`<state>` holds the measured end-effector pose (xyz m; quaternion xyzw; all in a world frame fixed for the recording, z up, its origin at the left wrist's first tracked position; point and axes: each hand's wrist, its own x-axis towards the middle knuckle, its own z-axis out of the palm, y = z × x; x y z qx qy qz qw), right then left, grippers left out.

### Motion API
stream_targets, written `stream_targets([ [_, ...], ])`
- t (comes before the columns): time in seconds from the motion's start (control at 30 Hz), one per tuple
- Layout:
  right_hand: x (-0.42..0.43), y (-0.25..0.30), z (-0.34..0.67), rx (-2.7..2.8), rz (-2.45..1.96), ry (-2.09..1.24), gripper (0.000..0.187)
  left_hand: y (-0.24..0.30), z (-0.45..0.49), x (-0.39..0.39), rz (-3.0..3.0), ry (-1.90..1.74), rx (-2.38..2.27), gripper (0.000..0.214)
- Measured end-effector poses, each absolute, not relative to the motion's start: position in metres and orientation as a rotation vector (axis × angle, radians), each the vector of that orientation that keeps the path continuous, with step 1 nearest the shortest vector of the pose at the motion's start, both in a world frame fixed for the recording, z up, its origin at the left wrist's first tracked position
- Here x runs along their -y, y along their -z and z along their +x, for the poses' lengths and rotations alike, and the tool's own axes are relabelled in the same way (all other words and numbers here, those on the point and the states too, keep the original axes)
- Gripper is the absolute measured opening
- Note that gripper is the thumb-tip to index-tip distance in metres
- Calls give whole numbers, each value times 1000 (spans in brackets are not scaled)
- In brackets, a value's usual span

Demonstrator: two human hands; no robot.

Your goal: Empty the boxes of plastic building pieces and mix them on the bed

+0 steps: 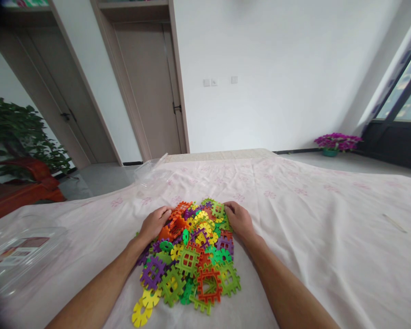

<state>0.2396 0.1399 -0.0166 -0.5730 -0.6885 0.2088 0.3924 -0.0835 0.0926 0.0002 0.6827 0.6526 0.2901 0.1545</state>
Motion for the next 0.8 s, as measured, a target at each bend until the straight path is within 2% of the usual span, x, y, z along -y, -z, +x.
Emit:
stream_targets([
  [0.8,-142,20,241,1801,-1454,-496,29,5,-87,-96,1979,-830,-1878,37],
])
